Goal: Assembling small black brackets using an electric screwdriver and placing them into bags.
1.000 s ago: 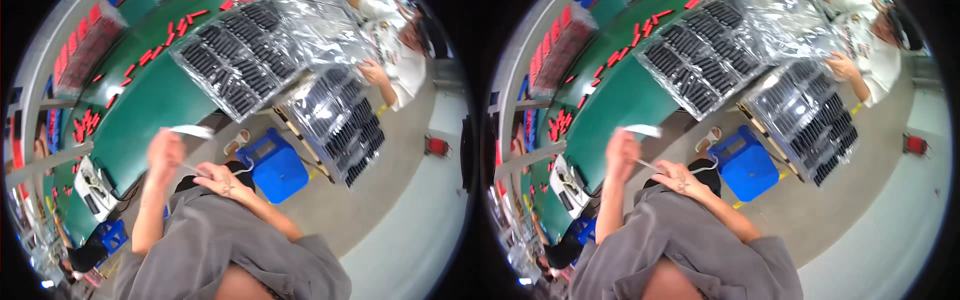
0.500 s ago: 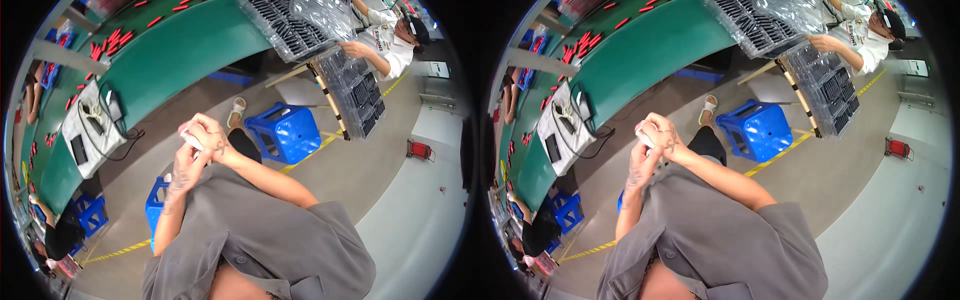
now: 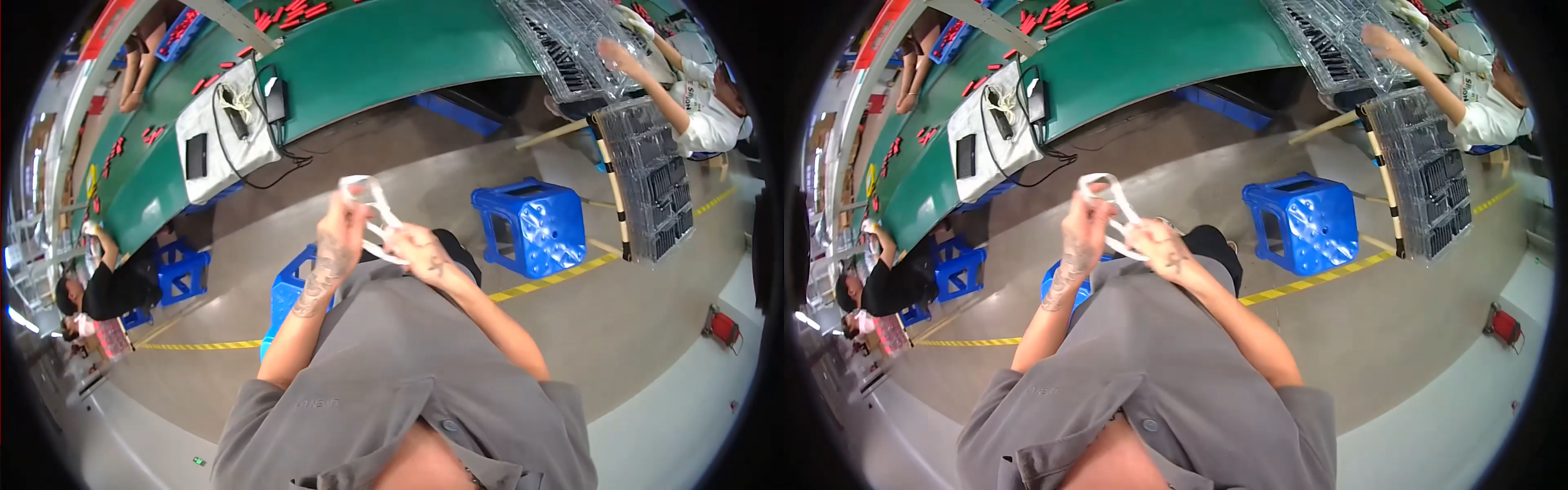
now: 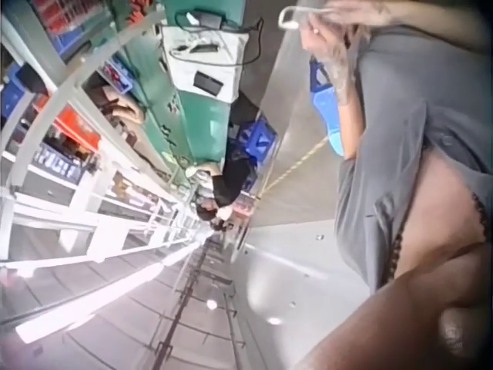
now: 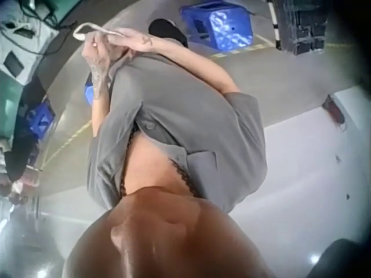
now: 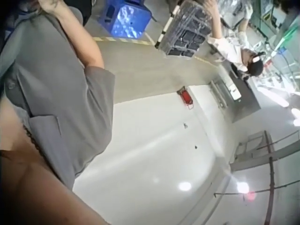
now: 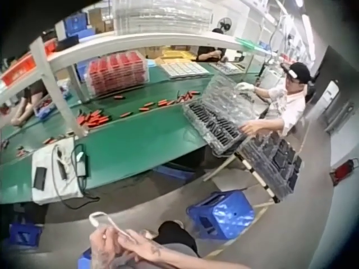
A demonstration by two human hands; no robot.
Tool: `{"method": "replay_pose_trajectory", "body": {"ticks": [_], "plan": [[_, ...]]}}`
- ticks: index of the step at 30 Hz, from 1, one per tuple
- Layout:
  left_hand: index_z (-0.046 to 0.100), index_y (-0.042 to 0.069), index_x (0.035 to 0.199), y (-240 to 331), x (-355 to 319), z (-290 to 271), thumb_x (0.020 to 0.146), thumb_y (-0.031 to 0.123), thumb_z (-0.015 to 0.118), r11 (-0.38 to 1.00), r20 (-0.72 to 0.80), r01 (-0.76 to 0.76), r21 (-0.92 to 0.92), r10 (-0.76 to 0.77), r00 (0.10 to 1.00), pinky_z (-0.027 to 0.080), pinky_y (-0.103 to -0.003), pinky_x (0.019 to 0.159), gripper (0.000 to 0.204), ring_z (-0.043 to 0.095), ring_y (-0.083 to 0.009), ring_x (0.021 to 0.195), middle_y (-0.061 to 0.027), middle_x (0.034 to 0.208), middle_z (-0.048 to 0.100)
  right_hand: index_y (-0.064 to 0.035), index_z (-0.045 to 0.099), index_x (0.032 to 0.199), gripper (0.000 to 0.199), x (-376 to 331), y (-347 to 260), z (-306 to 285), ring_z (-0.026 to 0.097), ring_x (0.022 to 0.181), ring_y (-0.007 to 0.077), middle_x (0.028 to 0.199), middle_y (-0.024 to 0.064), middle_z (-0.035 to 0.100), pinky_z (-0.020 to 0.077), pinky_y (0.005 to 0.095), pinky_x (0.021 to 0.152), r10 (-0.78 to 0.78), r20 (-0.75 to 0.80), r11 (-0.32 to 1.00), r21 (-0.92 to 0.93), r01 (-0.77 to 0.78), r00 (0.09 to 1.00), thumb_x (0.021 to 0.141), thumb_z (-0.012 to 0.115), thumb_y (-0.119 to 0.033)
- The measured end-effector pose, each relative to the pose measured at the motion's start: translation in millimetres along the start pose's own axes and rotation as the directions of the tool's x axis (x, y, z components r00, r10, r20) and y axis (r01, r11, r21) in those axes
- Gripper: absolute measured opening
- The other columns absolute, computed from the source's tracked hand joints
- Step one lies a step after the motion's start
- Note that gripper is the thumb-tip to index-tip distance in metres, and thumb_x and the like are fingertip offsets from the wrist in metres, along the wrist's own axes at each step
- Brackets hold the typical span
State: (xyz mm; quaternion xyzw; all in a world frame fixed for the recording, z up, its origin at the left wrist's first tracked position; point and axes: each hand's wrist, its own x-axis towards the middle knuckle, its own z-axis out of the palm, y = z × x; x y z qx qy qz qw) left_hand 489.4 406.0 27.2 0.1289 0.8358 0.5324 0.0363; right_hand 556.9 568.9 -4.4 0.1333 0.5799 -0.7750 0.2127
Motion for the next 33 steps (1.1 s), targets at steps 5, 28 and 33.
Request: {"method": "replay_pose_trajectory", "body": {"ticks": [5,28,33], "plan": [[0.067,0.003,0.092,17.9,-18.9,45.9,0.093,0.008,0.060,0.957,0.607,-0.286,0.047,0.200,0.769,0.045,-0.027,0.062,0.009,0.054,-0.0140,0.066,-0.0025,0.081,0.065,-0.0061,0.065,0.090,0.018,-47.9,24.8,-84.2,0.045,0.062,0.0064,0.072,-0.0006,0.057,0.0330,0.0202,0.055,-0.156,-0.302,0.974,0.113,0.198,0.941,0.095,0.052,-0.017],[0.061,-0.001,0.117,-280.8,370.5,562.4,0.084,0.026,0.070,0.943,0.336,0.315,0.103,-0.331,0.882,0.056,-0.034,0.075,0.043,0.067,-0.0251,0.086,-0.0134,0.099,0.068,0.0013,0.063,0.113,0.037,-122.8,340.4,-85.5,0.060,0.097,0.0251,0.107,0.0150,0.067,0.0444,0.0300,0.093,0.681,-0.701,0.720,0.589,-0.368,0.210,0.103,0.044,-0.029],[0.064,0.003,0.109,-432.5,234.3,439.4,0.084,0.032,0.068,0.993,0.319,0.097,-0.059,-0.074,0.945,0.048,-0.038,0.088,0.039,0.060,-0.0283,0.102,-0.0146,0.108,0.066,0.0008,0.064,0.113,0.038,-103.7,346.1,-124.0,0.060,0.096,0.0237,0.106,0.0138,0.067,0.0447,0.0301,0.091,0.655,-0.643,0.753,0.515,-0.410,0.397,0.103,0.043,-0.029]]}}
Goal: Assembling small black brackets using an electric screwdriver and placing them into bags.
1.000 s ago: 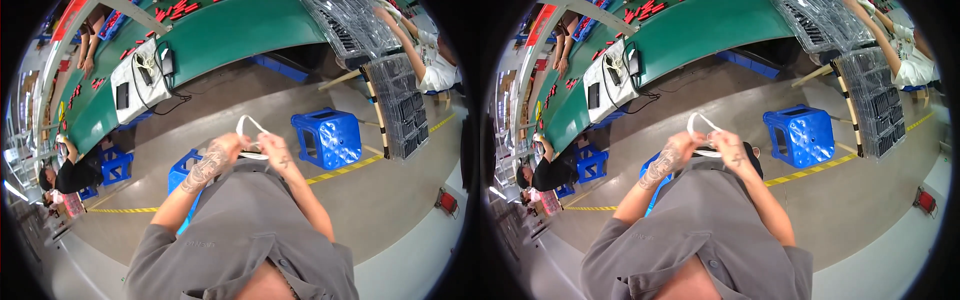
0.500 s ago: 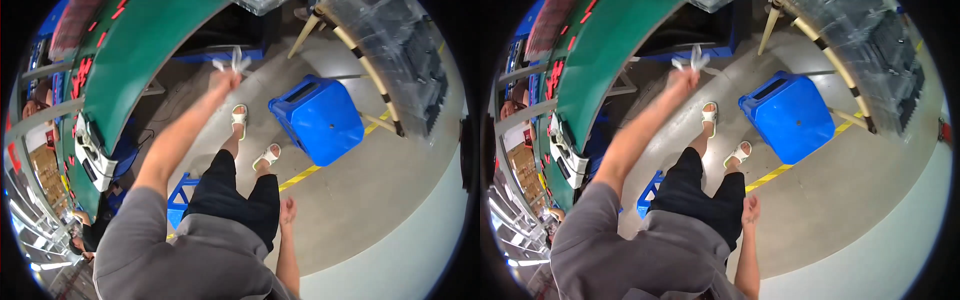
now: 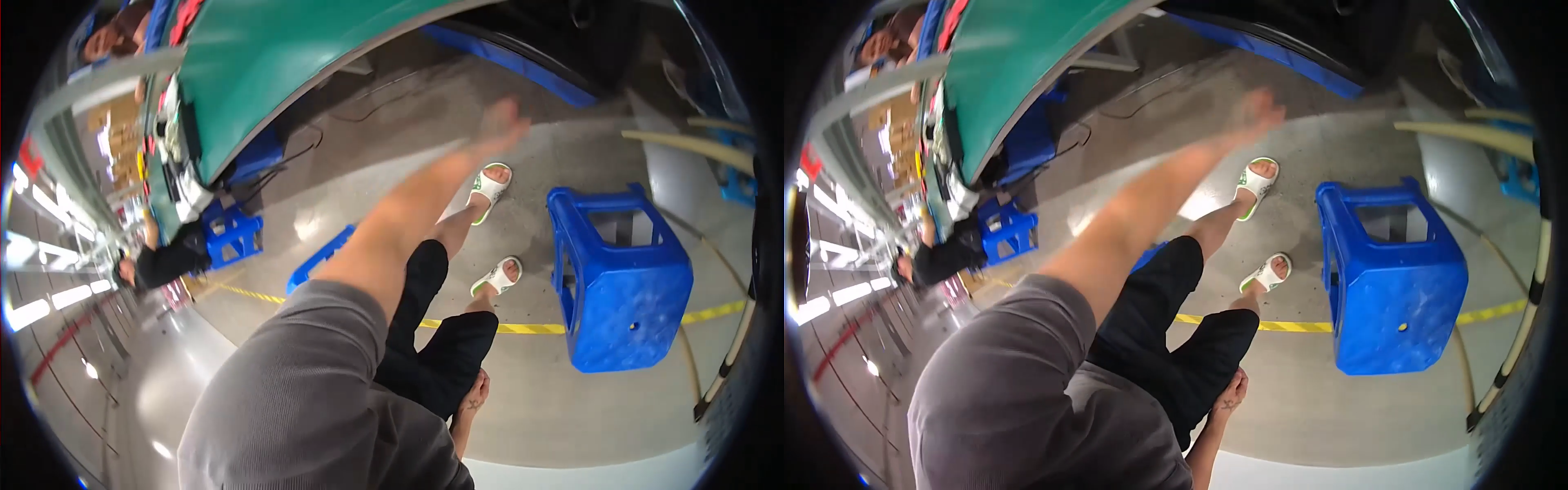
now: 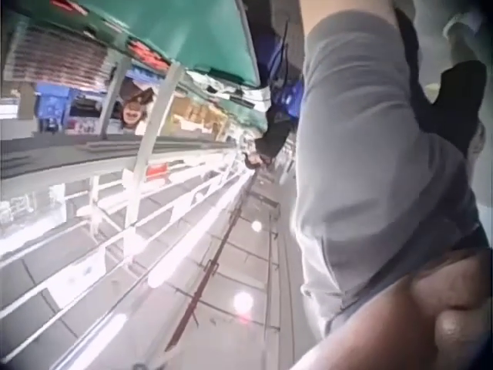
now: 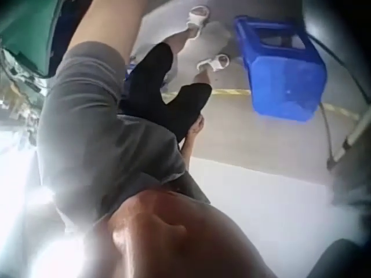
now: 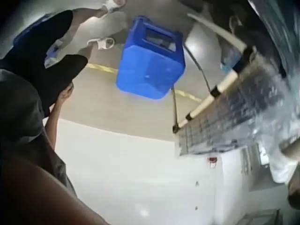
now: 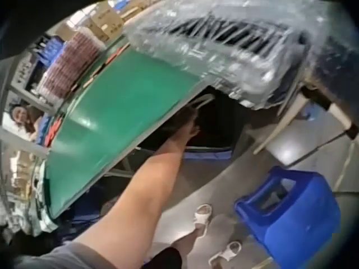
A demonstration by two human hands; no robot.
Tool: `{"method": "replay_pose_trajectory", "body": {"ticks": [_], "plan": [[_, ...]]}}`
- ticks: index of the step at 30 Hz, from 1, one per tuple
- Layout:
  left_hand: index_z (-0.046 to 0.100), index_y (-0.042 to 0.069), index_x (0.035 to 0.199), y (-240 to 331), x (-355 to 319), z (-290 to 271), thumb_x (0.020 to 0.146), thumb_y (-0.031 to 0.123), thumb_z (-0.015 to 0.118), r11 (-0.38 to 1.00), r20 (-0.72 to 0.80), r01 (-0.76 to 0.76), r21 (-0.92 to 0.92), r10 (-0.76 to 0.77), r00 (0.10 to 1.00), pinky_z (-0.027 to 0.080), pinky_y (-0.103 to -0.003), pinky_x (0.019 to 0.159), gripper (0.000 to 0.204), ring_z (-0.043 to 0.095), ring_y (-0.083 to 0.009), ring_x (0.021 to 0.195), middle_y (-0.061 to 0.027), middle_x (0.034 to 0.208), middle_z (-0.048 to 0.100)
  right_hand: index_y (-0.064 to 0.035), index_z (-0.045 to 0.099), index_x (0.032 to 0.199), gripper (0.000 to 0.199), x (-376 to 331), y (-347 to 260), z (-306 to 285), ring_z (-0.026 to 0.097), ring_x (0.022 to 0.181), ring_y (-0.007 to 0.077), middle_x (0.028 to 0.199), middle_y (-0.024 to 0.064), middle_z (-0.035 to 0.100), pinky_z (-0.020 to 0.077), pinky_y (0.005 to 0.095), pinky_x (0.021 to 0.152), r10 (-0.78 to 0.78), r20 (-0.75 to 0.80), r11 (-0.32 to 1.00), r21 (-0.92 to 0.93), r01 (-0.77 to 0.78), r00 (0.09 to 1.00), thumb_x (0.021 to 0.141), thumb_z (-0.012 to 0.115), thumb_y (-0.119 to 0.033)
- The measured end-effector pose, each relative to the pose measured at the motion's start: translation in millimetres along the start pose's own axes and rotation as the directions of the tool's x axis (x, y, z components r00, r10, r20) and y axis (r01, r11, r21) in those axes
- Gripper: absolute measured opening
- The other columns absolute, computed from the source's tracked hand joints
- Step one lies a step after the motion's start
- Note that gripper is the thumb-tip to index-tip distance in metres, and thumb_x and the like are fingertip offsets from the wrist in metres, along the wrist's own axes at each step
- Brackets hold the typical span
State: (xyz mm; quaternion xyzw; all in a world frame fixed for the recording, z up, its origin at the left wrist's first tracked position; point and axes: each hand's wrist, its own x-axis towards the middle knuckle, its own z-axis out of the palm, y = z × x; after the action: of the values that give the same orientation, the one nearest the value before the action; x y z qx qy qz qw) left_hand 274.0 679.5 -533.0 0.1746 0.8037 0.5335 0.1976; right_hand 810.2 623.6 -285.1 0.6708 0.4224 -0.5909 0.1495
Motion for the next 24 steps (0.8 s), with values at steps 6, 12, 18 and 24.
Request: {"method": "replay_pose_trajectory", "body": {"ticks": [6,12,18,24], "plan": [[0.069,0.006,0.091,-50.4,-410.7,-118.0,0.083,0.021,0.066,0.780,-0.071,0.625,-0.040,-0.626,0.777,0.051,-0.036,0.072,0.017,0.064,-0.0254,0.076,-0.0097,0.086,0.069,0.0012,0.064,0.113,0.041,25.7,59.3,-110.9,0.059,0.095,0.0214,0.105,0.0119,0.067,0.0452,0.0294,0.089,0.024,0.149,0.998,-0.068,-0.014,0.989,0.103,0.042,-0.032],[0.063,0.006,0.105,-31.6,-700.9,-205.1,0.084,0.027,0.070,0.180,-0.765,0.982,0.065,-0.622,0.165,0.054,-0.043,0.076,0.031,0.064,-0.0370,0.078,-0.0164,0.088,0.066,0.0011,0.066,0.109,0.045,28.1,4.8,-139.9,0.059,0.090,0.0193,0.099,0.0113,0.067,0.0454,0.0280,0.085,-0.015,0.293,0.868,-0.471,0.158,0.956,0.103,0.040,-0.035],[0.037,-0.001,0.148,-59.1,-676.7,-231.5,0.096,0.038,0.057,0.211,-0.947,0.977,0.002,-0.315,0.070,0.039,-0.045,0.109,0.068,0.047,-0.0440,0.130,-0.0278,0.149,0.040,0.0007,0.066,0.101,0.033,28.9,-78.7,-100.6,0.058,0.076,0.0198,0.088,0.0109,0.065,0.0483,0.0310,0.070,-0.066,0.189,0.626,-0.757,0.188,0.980,0.097,0.052,-0.029],[0.030,-0.003,0.151,-85.5,-625.7,-334.7,0.097,0.043,0.055,0.136,-0.989,0.988,0.079,-0.110,0.094,0.027,-0.048,0.117,0.076,0.033,-0.0401,0.143,-0.0247,0.156,0.031,-0.0006,0.067,0.098,0.018,-1.1,-126.5,57.9,0.060,0.073,0.0220,0.086,0.0111,0.066,0.0493,0.0327,0.065,-0.324,0.593,-0.055,-0.790,0.611,0.737,0.090,0.061,-0.016]]}}
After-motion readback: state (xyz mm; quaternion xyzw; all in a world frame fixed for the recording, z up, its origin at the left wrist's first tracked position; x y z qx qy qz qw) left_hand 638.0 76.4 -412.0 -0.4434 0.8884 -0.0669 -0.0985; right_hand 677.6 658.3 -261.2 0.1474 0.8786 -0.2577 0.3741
